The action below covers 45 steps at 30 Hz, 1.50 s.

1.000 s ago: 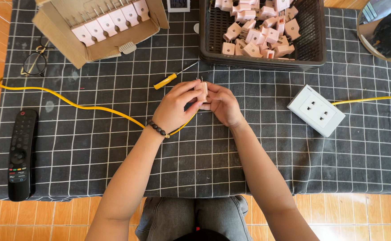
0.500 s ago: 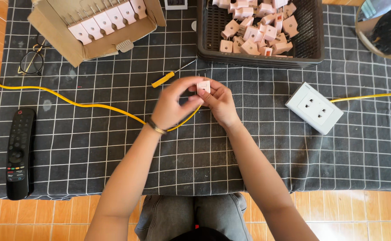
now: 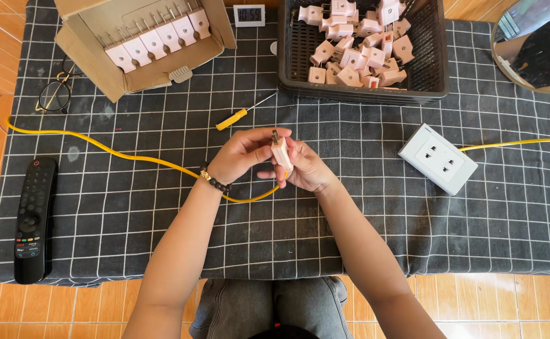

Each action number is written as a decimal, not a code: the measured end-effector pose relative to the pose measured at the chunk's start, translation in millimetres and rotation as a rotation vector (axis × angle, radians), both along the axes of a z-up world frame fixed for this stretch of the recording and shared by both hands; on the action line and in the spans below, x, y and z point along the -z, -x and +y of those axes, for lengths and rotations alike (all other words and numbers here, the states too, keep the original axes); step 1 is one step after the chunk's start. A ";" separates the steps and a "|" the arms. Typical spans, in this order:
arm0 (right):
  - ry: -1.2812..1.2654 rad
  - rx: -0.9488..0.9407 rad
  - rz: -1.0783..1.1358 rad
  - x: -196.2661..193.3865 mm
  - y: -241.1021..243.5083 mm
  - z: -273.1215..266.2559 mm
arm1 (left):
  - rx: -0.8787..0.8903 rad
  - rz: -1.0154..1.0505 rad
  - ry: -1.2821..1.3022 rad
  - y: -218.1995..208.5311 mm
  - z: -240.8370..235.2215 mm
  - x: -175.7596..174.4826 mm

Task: The person uses a screwdriver to tighten screws on a small pink electrical component connected to a yellow wire. They then insert the component into a white wall socket to test the connection before removing it and continuing to adjust the screws.

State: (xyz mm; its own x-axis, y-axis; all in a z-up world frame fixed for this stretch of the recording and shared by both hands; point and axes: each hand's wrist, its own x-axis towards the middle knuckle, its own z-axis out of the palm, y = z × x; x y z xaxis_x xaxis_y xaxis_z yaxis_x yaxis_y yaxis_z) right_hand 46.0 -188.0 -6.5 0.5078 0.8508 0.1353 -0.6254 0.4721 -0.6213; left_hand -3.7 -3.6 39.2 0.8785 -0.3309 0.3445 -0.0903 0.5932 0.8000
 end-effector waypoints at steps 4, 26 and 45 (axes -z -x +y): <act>0.030 0.009 0.045 3.1 2.9 10.3 | -0.167 0.043 -0.098 -17.4 12.0 42.6; 0.330 0.472 -0.404 -39.8 21.4 16.5 | -0.426 0.101 -0.237 -21.8 15.7 53.7; 0.123 -0.094 -0.385 -43.3 50.5 26.2 | -0.751 -0.796 -1.343 -29.4 -8.9 82.9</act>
State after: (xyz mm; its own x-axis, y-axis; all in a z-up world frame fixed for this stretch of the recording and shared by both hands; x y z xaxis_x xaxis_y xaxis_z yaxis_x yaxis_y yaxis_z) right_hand -4.4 -161.8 36.8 0.3590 0.9128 0.1948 -0.3731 0.3317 -0.8665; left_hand 25.6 -12.5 -43.7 0.7279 -0.3584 0.5846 -0.5983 -0.7484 0.2861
